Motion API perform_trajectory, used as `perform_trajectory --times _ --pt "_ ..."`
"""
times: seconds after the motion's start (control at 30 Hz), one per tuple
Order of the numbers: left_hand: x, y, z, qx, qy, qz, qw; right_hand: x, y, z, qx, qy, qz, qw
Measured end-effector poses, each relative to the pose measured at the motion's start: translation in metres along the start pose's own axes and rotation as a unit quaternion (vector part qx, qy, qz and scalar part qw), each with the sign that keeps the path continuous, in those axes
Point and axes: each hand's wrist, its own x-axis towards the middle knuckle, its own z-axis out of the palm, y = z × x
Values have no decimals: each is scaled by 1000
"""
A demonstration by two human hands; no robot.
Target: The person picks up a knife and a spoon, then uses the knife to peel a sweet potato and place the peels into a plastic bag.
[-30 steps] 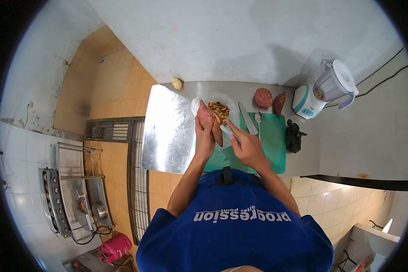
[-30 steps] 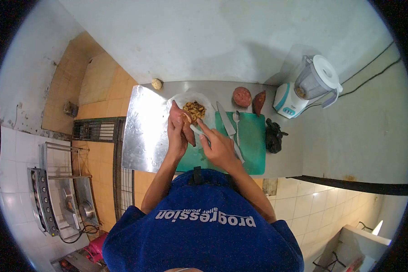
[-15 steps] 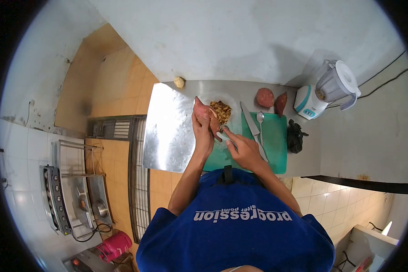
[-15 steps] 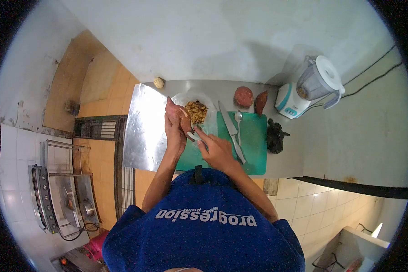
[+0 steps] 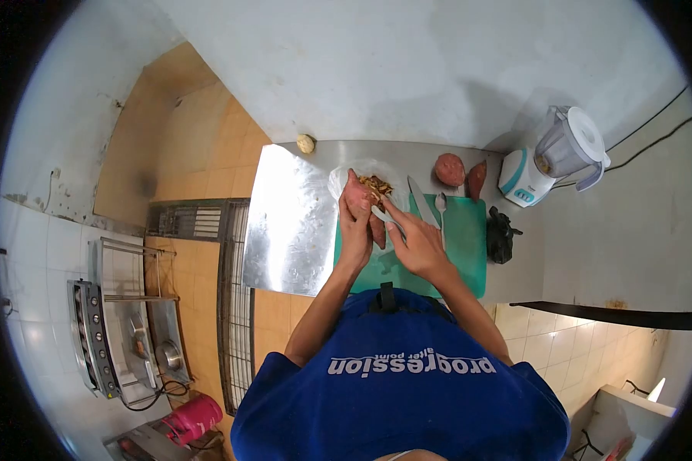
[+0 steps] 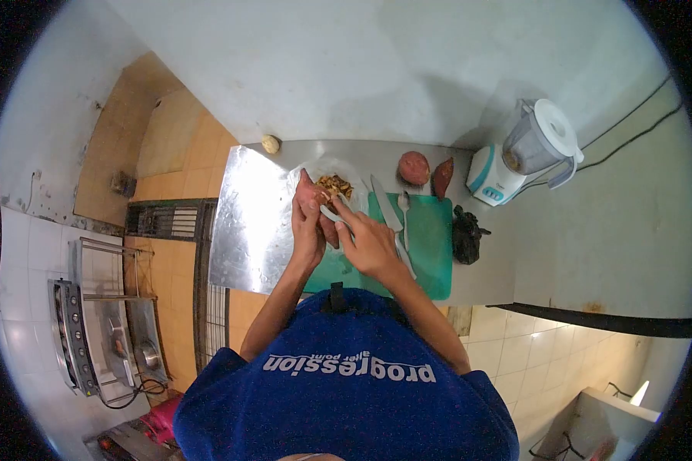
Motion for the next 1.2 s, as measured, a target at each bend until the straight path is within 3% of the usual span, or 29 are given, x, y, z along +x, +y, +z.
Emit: perform_trajectory --times 0.3,0.37,0.57,0.63,0.77,0.97,1.2 --pt "14 -6 -6 -39 30 34 998 -28 12 15 14 5 13 1000" --pt "25 0 -14 -70 53 54 995 -46 29 34 -20 -59 24 998" --pt "21 15 -2 -55 57 36 996 -22 9 5 41 6 20 999" --pt "14 9 -1 -50 19 1 999 -6 3 -6 29 9 24 999" --pt "2 -1 15 -49 30 12 998 5 3 -4 -12 12 11 1000" --pt "4 3 17 -19 55 52 997 -13 4 3 2 11 0 1000" --pt "8 -7 3 -45 60 16 997 -24 7 6 4 16 1 1000"
